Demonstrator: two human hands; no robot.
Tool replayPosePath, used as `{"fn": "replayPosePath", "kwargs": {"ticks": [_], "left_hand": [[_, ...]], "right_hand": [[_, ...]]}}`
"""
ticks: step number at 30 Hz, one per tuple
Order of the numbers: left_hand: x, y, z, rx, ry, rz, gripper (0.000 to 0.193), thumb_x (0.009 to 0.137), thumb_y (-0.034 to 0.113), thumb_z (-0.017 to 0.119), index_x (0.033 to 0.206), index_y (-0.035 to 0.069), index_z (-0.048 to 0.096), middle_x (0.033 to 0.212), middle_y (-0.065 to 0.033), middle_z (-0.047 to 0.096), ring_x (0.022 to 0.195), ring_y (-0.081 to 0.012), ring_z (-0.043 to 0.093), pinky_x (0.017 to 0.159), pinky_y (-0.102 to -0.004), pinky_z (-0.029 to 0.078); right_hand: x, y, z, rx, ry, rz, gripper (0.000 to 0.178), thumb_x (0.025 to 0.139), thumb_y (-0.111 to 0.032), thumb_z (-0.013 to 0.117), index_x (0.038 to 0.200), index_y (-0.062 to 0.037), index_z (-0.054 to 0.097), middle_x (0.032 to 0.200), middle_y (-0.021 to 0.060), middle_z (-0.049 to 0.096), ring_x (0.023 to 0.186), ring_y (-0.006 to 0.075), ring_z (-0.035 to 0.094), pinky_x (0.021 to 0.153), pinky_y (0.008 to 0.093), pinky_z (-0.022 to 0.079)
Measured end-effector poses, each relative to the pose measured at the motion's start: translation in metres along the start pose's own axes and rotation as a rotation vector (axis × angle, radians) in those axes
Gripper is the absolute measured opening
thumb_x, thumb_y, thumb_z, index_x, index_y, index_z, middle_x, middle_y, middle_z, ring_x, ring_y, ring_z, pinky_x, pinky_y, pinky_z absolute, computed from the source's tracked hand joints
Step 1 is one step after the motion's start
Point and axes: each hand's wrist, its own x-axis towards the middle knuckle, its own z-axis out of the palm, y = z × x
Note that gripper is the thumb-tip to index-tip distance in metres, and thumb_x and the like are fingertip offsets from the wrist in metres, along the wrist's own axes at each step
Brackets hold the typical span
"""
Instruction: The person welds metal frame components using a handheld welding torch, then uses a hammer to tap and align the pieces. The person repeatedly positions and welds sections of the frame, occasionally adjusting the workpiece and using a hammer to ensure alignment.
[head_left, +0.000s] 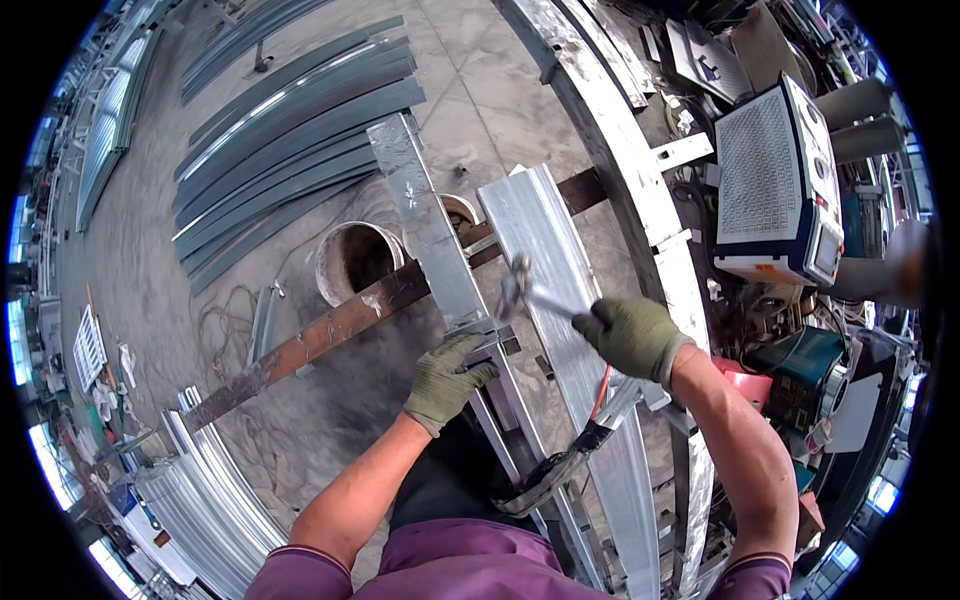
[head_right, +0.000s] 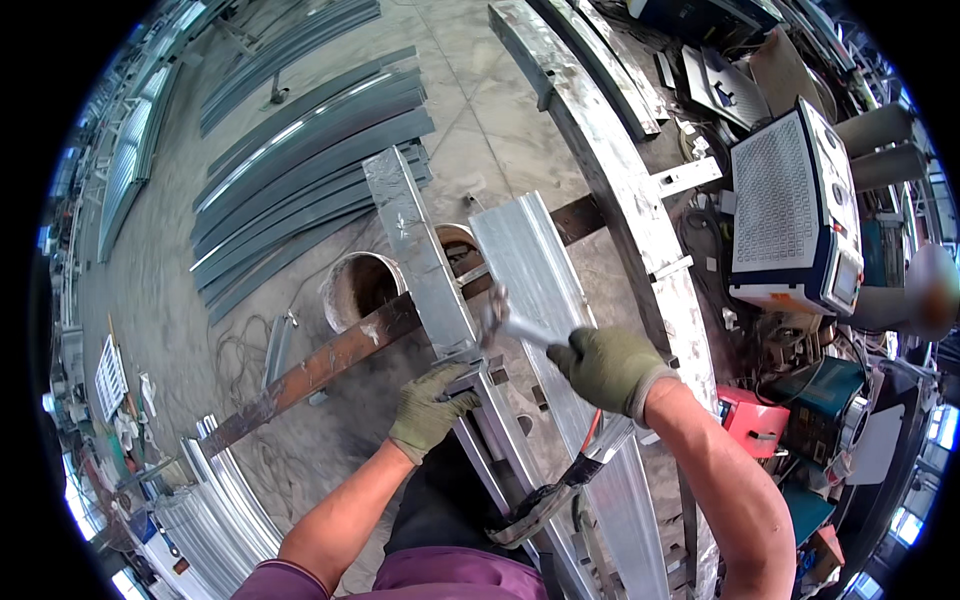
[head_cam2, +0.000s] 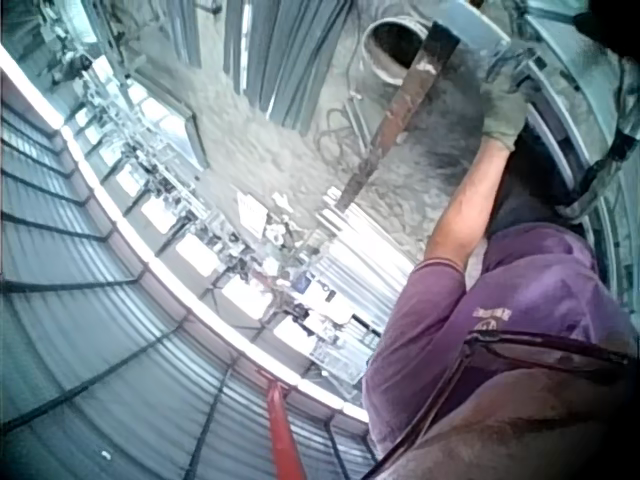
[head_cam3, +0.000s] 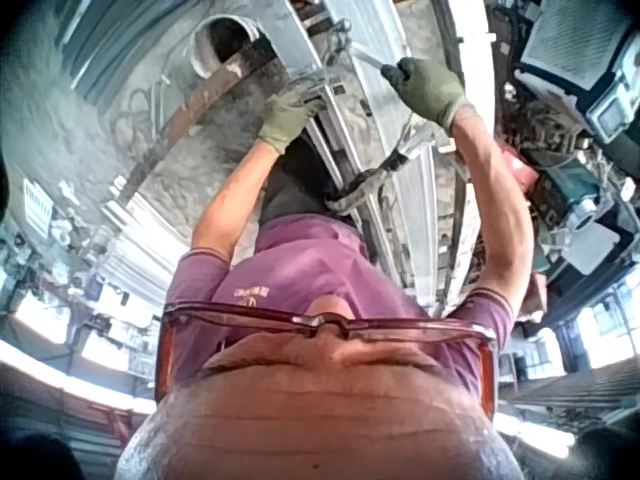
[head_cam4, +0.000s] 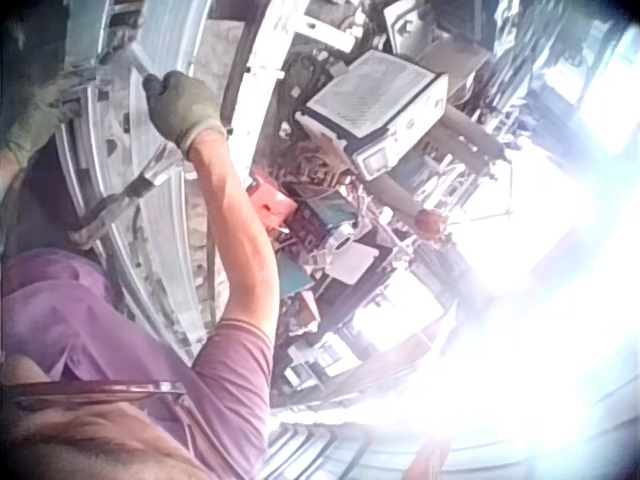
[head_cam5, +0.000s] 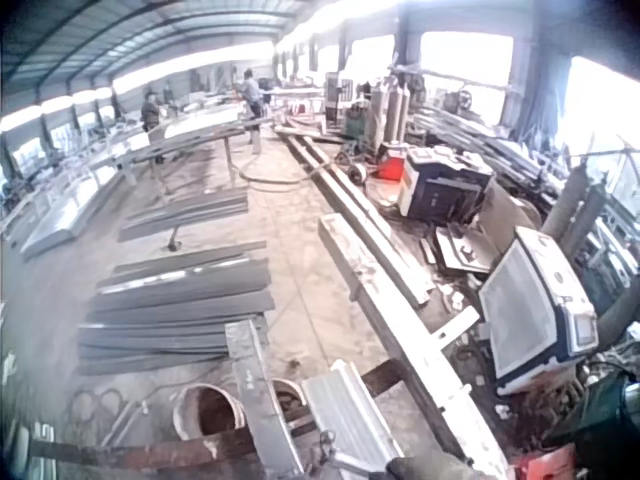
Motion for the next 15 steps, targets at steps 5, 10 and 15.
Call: {"fn": "replayPosePath", "kwargs": {"ticks": [5, 10, 15], "left_hand": [[0.004, 0.014, -0.003, -0.030, -0.030, -0.082, 0.057, 0.081, 0.026, 0.094, 0.130, 0.002, 0.076, 0.130, -0.0203, 0.076, 0.124, -0.0365, 0.073, 0.106, -0.0425, 0.057], [0.003, 0.019, -0.005, -0.003, -0.024, -0.012, 0.055, 0.084, 0.019, 0.092, 0.134, 0.002, 0.074, 0.134, -0.0183, 0.076, 0.125, -0.0339, 0.073, 0.106, -0.0412, 0.057], [0.002, 0.015, -0.005, 0.025, -0.035, -0.001, 0.054, 0.087, 0.015, 0.090, 0.137, 0.004, 0.074, 0.137, -0.0170, 0.075, 0.128, -0.0324, 0.072, 0.108, -0.0407, 0.056]], "right_hand": [[-0.009, -0.035, -0.019, -0.051, -0.263, 0.040, 0.049, 0.109, -0.048, 0.057, 0.109, -0.0047, 0.078, 0.095, 0.0228, 0.077, 0.092, 0.0432, 0.075, 0.083, 0.0531, 0.058], [-0.021, -0.027, -0.020, 0.024, -0.132, 0.046, 0.044, 0.107, -0.047, 0.060, 0.108, -0.0065, 0.078, 0.094, 0.0222, 0.077, 0.089, 0.0431, 0.075, 0.082, 0.0543, 0.057], [-0.052, 0.009, 0.012, 0.370, 0.197, 0.096, 0.043, 0.106, -0.045, 0.065, 0.102, -0.0032, 0.074, 0.083, 0.0234, 0.073, 0.081, 0.0435, 0.074, 0.074, 0.0512, 0.057]]}}
